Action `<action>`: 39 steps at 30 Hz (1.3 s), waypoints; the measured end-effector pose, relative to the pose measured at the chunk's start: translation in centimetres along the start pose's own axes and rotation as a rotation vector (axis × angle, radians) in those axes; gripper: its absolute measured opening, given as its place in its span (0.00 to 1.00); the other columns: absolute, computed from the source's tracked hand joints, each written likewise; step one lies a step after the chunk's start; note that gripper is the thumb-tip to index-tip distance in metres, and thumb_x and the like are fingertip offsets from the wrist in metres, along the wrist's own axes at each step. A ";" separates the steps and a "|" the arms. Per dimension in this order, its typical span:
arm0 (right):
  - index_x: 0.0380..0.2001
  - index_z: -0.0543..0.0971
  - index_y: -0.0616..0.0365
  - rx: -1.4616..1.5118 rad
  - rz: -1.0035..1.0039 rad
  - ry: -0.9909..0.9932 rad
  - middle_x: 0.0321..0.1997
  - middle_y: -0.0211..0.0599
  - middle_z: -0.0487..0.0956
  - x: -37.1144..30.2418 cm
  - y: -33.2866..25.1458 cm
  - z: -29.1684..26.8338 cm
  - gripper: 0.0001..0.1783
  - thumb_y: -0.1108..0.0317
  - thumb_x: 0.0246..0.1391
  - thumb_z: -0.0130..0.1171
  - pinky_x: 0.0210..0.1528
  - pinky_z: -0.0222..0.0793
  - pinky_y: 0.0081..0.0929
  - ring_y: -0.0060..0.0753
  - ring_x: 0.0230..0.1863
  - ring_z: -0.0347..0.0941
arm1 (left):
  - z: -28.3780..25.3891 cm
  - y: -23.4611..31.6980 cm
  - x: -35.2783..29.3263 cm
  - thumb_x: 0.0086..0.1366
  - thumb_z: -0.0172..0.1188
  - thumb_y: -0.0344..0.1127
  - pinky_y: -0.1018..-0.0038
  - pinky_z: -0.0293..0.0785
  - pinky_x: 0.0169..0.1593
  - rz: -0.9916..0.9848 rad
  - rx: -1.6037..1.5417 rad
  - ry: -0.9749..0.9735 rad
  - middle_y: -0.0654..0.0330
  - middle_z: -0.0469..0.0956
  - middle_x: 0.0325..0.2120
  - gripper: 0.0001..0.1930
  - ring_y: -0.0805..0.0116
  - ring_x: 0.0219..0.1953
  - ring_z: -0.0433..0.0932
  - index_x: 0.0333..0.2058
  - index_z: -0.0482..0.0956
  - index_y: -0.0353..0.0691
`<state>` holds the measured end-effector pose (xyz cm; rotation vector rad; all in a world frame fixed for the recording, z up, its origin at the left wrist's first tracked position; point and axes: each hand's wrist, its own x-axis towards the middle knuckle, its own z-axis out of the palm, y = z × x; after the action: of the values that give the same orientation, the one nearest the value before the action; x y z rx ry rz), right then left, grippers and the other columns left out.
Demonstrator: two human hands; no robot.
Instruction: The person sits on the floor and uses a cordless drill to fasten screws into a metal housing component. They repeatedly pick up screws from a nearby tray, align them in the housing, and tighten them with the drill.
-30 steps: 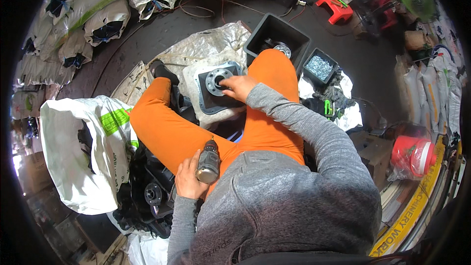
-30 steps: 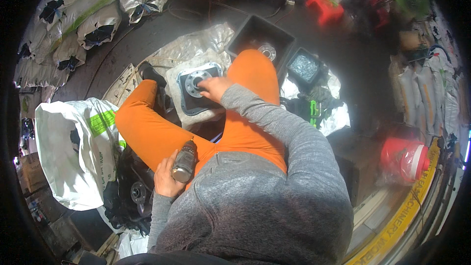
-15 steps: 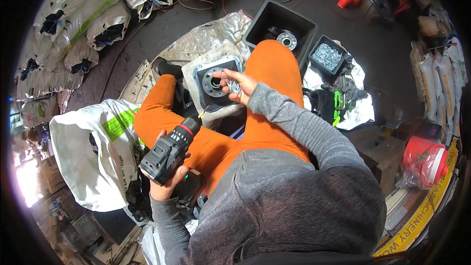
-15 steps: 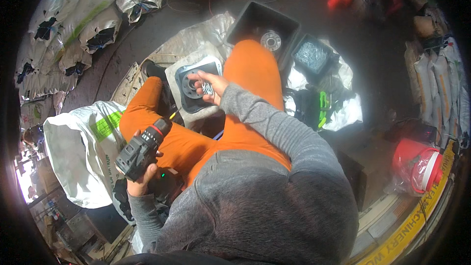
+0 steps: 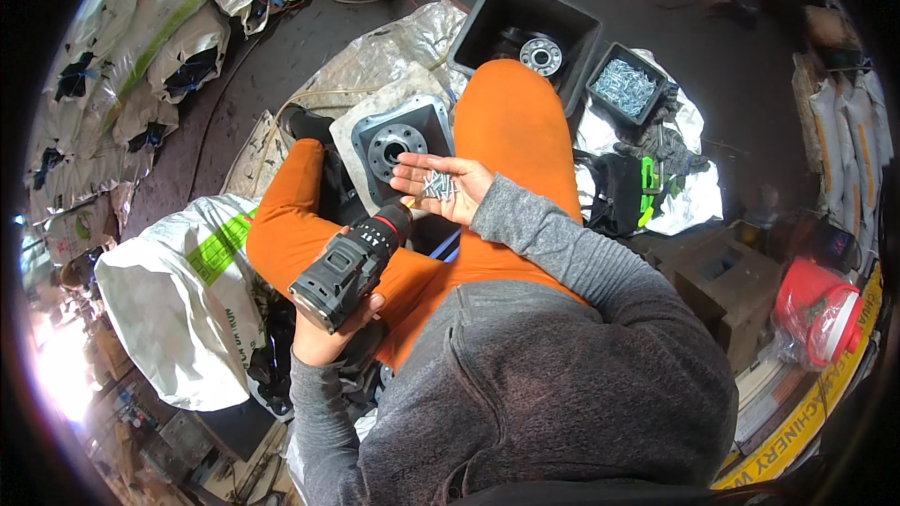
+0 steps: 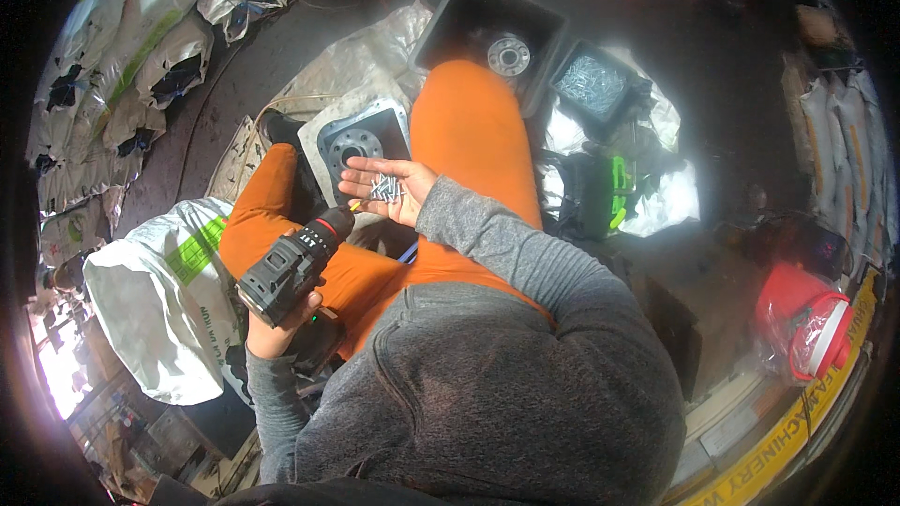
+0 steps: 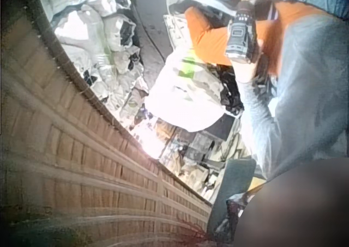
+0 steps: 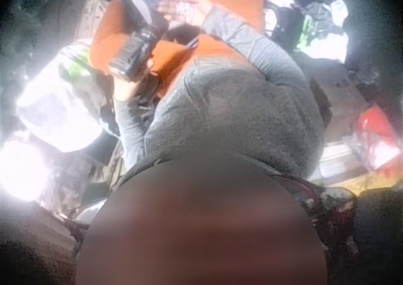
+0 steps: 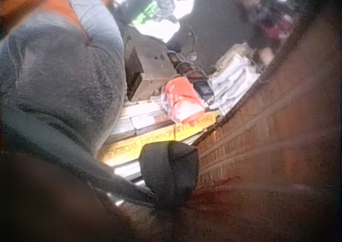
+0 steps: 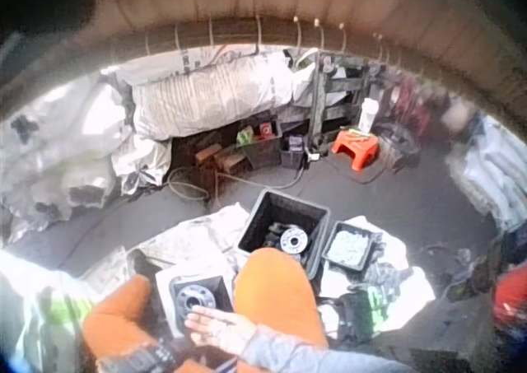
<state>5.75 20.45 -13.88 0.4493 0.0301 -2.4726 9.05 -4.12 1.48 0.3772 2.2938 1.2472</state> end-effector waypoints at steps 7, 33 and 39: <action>0.55 0.68 0.61 -0.129 -0.011 0.020 0.52 0.44 0.75 -0.5 0.5 0.1 0.20 0.66 0.62 0.51 0.54 0.74 0.35 0.37 0.56 0.72 | -0.7 0.0 -0.8 0.56 0.67 0.33 0.77 0.71 0.25 -0.102 -0.041 0.087 0.56 0.78 0.36 0.31 0.73 0.23 0.74 0.57 0.65 0.36; 0.45 0.75 0.63 -0.533 0.105 0.090 0.39 0.35 0.78 -0.7 0.4 0.4 0.14 0.71 0.55 0.60 0.42 0.79 0.22 0.23 0.37 0.77 | -3.7 1.5 -2.3 0.54 0.69 0.35 0.72 0.75 0.37 -0.383 -0.343 0.044 0.58 0.79 0.35 0.29 0.68 0.32 0.77 0.53 0.69 0.35; 0.46 0.75 0.63 -0.578 0.193 0.172 0.37 0.34 0.79 -0.4 0.3 0.2 0.16 0.69 0.55 0.60 0.40 0.78 0.19 0.21 0.35 0.78 | -3.6 1.6 -1.1 0.46 0.74 0.39 0.64 0.66 0.58 -0.038 0.122 -0.077 0.49 0.69 0.56 0.35 0.55 0.56 0.71 0.53 0.72 0.38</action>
<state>6.18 20.42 -13.50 0.3839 0.7154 -2.1014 7.95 -6.28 4.82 0.4149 2.3066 1.0592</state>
